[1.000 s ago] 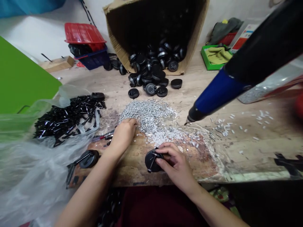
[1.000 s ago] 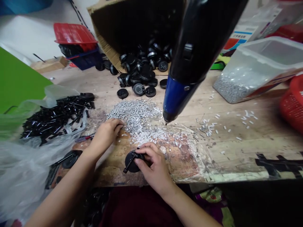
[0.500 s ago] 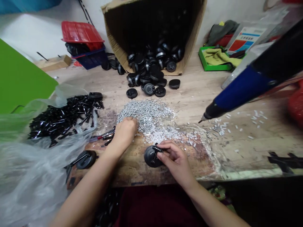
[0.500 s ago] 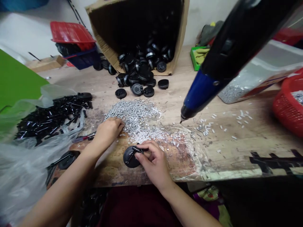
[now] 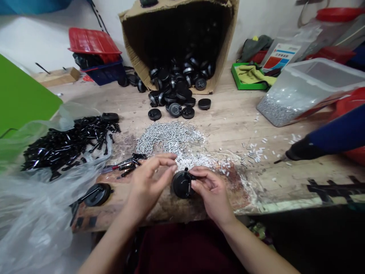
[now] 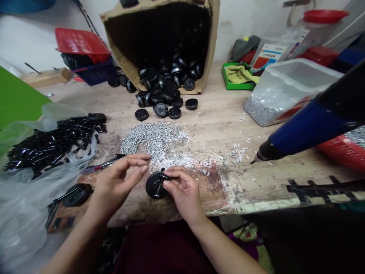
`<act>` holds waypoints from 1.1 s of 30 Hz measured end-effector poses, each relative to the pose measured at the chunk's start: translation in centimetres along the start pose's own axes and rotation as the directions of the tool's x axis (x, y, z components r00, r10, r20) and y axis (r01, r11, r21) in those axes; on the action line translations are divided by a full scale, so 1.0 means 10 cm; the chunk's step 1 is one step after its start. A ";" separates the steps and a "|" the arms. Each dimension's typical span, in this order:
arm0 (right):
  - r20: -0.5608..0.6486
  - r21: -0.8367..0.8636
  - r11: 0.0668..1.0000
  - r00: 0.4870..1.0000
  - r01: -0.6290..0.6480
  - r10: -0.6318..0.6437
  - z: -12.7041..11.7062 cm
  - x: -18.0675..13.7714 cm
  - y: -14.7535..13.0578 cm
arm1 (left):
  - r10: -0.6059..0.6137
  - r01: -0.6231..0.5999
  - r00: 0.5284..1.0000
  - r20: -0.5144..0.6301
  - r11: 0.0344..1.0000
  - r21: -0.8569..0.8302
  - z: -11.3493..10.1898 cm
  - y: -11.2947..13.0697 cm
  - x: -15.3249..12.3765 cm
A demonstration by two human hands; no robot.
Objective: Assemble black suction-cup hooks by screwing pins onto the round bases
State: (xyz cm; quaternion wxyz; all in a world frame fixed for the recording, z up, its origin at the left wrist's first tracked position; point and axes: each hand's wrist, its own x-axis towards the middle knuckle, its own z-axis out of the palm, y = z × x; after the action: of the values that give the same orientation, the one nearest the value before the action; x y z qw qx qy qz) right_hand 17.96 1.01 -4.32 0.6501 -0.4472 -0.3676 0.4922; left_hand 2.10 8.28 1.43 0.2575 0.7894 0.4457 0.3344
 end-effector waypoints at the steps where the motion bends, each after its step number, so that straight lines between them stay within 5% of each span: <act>1: 0.011 0.007 1.000 1.000 0.013 -0.013 0.00 0.00 -0.01 | 0.004 -0.005 1.000 -0.019 0.998 -0.060 0.02 0.07 -0.09; 6: 0.068 -0.055 0.994 0.993 0.098 -0.094 0.01 0.00 -0.09 | -0.058 0.049 0.998 -0.036 0.977 -0.209 0.17 0.19 -0.34; 18: 0.239 -0.304 0.917 0.952 0.258 -0.189 -0.04 0.02 -0.33 | -0.183 0.134 0.979 -0.085 0.904 -0.406 0.23 0.21 -0.43; 33: 0.338 -0.321 0.889 0.916 0.327 -0.214 -0.07 0.08 -0.49 | -0.039 -0.014 0.988 -0.149 0.941 -0.337 0.16 0.21 -0.38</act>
State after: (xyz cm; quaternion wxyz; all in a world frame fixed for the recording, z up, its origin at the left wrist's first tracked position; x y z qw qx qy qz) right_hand 20.34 1.08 0.14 0.5547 -0.4277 -0.6054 0.3779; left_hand 3.04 3.81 0.73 0.3556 0.7028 0.4056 0.4638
